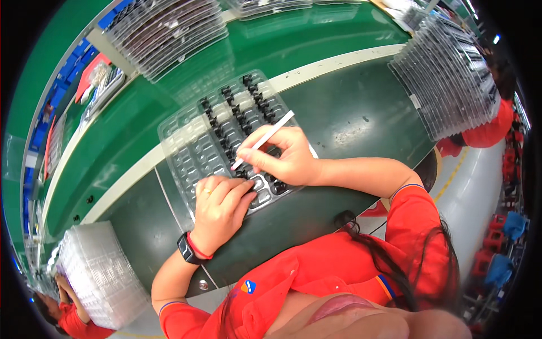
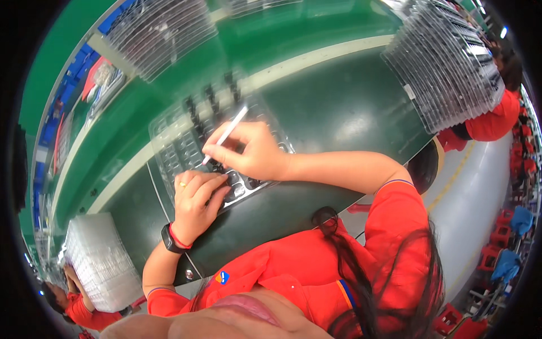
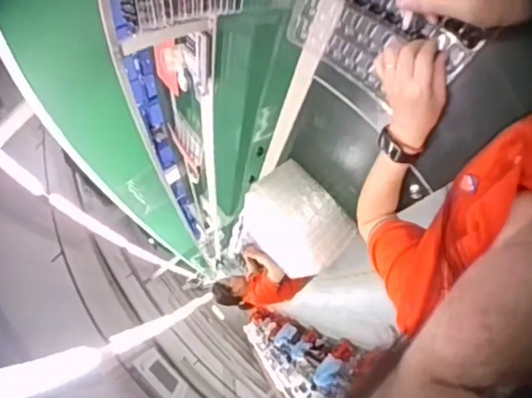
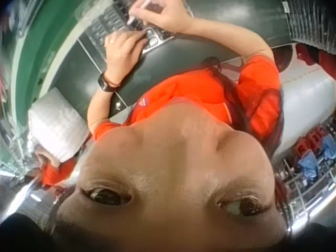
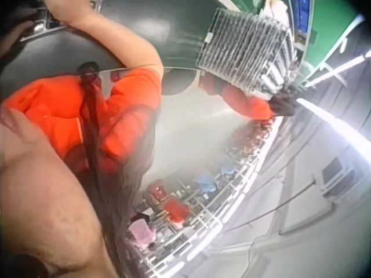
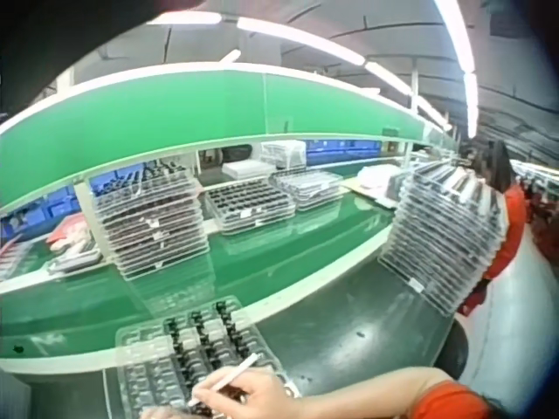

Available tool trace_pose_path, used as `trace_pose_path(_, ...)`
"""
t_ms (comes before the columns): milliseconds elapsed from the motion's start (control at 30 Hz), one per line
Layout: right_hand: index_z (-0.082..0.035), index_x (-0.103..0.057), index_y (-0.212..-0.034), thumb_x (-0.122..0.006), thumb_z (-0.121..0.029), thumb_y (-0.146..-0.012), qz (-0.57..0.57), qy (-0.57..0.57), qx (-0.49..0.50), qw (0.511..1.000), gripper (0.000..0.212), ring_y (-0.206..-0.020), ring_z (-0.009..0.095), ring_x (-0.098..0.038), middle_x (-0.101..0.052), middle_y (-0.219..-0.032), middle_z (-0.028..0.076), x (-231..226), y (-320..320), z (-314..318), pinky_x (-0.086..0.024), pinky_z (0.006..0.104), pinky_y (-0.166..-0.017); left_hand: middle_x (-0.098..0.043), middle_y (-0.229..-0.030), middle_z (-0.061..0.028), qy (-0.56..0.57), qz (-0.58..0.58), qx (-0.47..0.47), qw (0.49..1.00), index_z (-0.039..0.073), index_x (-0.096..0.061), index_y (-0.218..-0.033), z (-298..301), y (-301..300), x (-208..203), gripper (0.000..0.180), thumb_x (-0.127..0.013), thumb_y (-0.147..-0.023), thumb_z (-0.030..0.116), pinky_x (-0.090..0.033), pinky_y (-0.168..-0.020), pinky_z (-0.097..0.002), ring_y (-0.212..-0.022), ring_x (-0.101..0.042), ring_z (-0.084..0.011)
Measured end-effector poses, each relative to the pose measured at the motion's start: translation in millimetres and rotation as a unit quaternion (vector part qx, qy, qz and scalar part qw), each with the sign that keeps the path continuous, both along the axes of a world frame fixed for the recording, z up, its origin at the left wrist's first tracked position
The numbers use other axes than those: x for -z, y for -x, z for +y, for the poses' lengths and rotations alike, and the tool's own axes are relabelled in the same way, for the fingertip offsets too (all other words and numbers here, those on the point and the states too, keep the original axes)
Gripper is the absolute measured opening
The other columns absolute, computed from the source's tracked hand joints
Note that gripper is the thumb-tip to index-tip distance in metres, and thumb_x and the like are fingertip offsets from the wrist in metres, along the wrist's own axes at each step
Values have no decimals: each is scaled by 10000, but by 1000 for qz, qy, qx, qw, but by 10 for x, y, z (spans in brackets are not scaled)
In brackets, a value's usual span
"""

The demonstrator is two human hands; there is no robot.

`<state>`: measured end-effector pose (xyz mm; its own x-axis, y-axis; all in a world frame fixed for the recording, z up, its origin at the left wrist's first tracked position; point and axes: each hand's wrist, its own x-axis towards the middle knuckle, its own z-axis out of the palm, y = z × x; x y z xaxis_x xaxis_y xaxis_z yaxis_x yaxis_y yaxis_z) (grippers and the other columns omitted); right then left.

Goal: The person picks up black plastic components from a conveyor belt, applies a white rod tool to each piece by hand, and places the components into the slots of a clear plastic tray.

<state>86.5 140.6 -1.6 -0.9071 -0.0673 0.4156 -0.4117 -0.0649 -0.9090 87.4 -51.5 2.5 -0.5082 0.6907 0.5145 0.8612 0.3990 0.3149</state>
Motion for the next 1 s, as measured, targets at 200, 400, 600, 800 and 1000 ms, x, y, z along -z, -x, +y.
trace_pose_path(200,25,-676,-870,-666,-31,-829,58,-57,2,997,70,-633,99,-625,-676,-806,90,-29,2,-15,-488,228,-552,-644,-898,-44,-24,-7,-43,999,71,-646,-939,-159,83,-118,274,-750,-686,74,-397,-763,-338,-822,-586,-219)
trace_pose_path(400,-4,-676,-833,-693,-26,-779,205,-110,-29,972,61,-615,174,-642,-671,-767,93,23,-28,7,-491,259,-520,-579,-1137,-149,-58,60,-223,971,34,-610,-1054,-616,732,-37,274,-678,-791,71,-384,-948,-398,-1078,-525,-318)
trace_pose_path(600,-12,-679,-837,-685,-22,-777,193,-112,-51,973,61,-600,167,-636,-670,-757,90,19,-21,-42,-478,253,-501,-302,-1462,-189,133,-3,-434,891,59,-373,-1388,-1517,1239,541,549,-478,-943,364,-197,-1085,-520,-1362,-256,-354)
trace_pose_path(800,25,-657,-856,-637,24,-802,143,-159,-86,973,57,-685,205,-655,-687,-806,138,-21,-7,-26,-516,297,-597,-464,-1327,-192,131,37,-438,888,57,-496,-1275,-1578,1304,641,507,-483,-911,409,-318,-992,-534,-1241,-411,-334)
trace_pose_path(1000,58,-608,-899,-567,62,-851,139,-166,-94,972,63,-563,121,-587,-648,-862,174,-4,-26,62,-470,213,-505,-466,-1337,-193,107,22,-433,895,51,-516,-1264,-1425,1340,615,514,-457,-914,423,-293,-1021,-548,-1268,-396,-354)
